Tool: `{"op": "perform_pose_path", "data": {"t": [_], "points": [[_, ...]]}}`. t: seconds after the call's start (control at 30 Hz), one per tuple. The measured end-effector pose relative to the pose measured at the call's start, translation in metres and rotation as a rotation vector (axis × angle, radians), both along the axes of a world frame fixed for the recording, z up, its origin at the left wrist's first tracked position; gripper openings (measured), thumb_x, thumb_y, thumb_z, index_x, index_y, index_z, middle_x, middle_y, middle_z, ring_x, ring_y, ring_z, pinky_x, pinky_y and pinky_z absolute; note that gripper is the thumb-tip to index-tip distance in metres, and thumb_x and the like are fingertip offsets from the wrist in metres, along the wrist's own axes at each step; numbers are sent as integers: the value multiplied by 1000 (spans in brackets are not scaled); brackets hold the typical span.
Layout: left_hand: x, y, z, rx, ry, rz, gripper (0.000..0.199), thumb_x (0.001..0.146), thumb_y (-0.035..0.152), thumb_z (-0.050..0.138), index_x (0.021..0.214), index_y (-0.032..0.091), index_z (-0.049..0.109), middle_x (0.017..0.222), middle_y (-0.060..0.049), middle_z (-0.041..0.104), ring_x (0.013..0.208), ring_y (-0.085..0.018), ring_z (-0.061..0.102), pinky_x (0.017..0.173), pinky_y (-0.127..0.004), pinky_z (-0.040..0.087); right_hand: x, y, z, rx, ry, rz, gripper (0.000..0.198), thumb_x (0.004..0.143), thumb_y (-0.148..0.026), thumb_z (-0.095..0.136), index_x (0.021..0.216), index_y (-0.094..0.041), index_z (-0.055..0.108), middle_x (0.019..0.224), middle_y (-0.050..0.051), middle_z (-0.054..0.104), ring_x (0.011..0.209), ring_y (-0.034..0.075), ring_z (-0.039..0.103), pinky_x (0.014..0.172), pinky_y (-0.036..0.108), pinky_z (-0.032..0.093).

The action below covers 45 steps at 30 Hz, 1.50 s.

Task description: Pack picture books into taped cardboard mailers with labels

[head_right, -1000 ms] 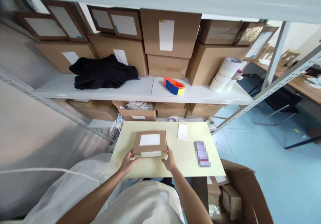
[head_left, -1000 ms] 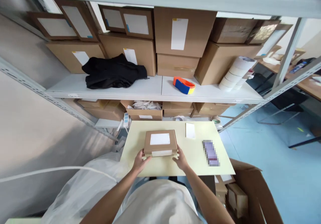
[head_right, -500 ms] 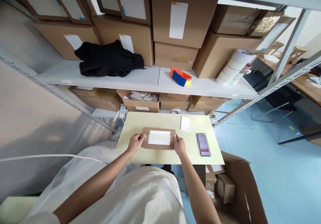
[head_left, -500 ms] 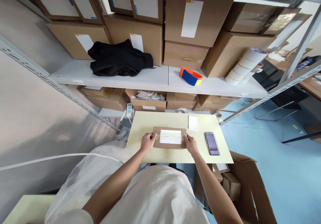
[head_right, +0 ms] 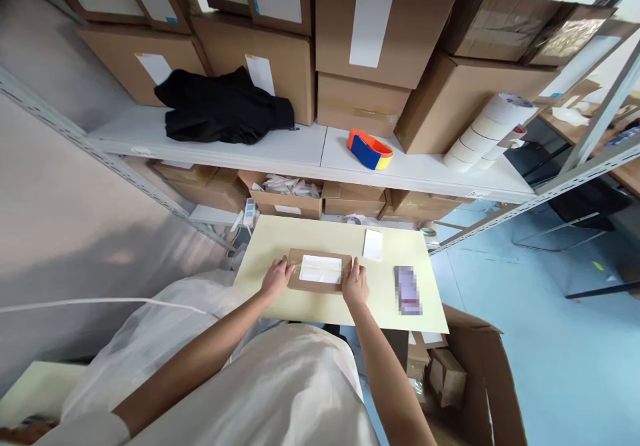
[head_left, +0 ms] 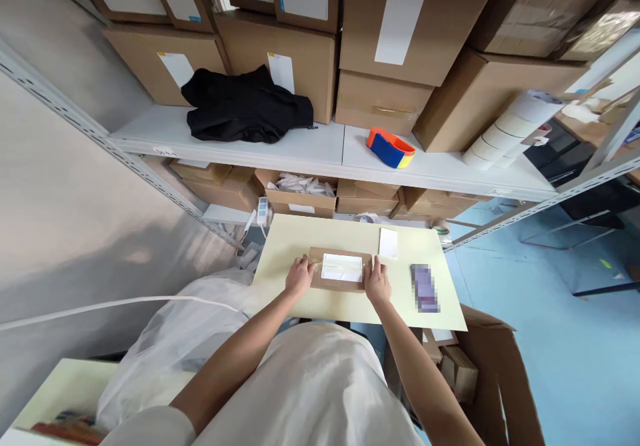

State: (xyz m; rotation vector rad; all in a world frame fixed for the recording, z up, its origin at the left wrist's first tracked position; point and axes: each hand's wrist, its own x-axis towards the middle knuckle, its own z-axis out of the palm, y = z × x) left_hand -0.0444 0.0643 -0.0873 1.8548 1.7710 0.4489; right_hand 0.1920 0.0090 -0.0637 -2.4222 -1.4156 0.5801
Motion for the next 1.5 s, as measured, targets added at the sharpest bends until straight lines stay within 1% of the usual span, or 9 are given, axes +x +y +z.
{"op": "perform_pose_path", "data": {"t": [0.17,0.33,0.5,0.63,0.83,1.0,1.2,1.37,1.5], "points": [[5,0,5,179,33,-7,53,86,26,49,136,12,37,117,-17,55,111,-29,53,93,-42,45,-4,6,-3,104,-162,106,47,93,-26,35,140,-23,37,127,14,49,115,27,50,88,39,44],[13,4,18,321,-43,-37,44,85,19,46,128,14,43,116,-17,55,113,-29,52,96,-46,44,34,9,-18,374,-21,220,41,93,-27,33,130,-17,48,119,14,56,110,24,54,92,40,45],[49,23,44,388,-60,-180,38,84,23,50,122,16,49,118,-15,56,114,-28,51,97,-44,43,98,23,-31,64,-167,250,38,88,-15,38,121,-11,58,120,16,61,110,25,58,93,38,47],[102,51,52,309,-51,-322,27,82,22,54,109,19,57,111,-11,60,109,-25,54,95,-41,45,135,52,-48,-68,-133,322,43,82,-7,47,124,-10,57,128,17,58,117,24,55,99,35,43],[180,85,35,8,41,-405,24,83,26,56,105,18,60,112,-9,63,108,-24,56,96,-40,45,152,95,-86,-170,-106,429,60,82,-6,47,140,-13,37,149,15,34,138,26,30,109,44,31],[211,100,15,-214,77,-423,34,84,33,56,114,18,57,120,-10,61,113,-24,56,97,-38,44,152,77,-101,-138,-287,550,48,88,-10,39,136,-12,42,145,18,39,134,29,37,106,48,33],[222,107,-1,-439,92,-493,43,83,36,57,121,14,54,120,-13,62,107,-23,61,91,-32,48,159,55,-92,-121,-306,727,41,88,-9,41,128,-11,50,139,17,47,130,25,41,89,34,45],[223,108,-4,-463,68,-516,43,84,35,56,121,15,54,120,-12,63,105,-23,61,89,-31,49,167,63,-82,-122,-312,761,33,88,-3,36,104,-13,64,109,15,67,100,21,60,91,35,39],[230,111,-3,-225,19,-650,53,75,32,68,125,19,53,130,-10,56,119,-25,52,99,-35,42,174,74,-72,-3,-292,682,30,92,-11,36,88,-16,65,75,8,66,67,18,56,73,31,38]]}}
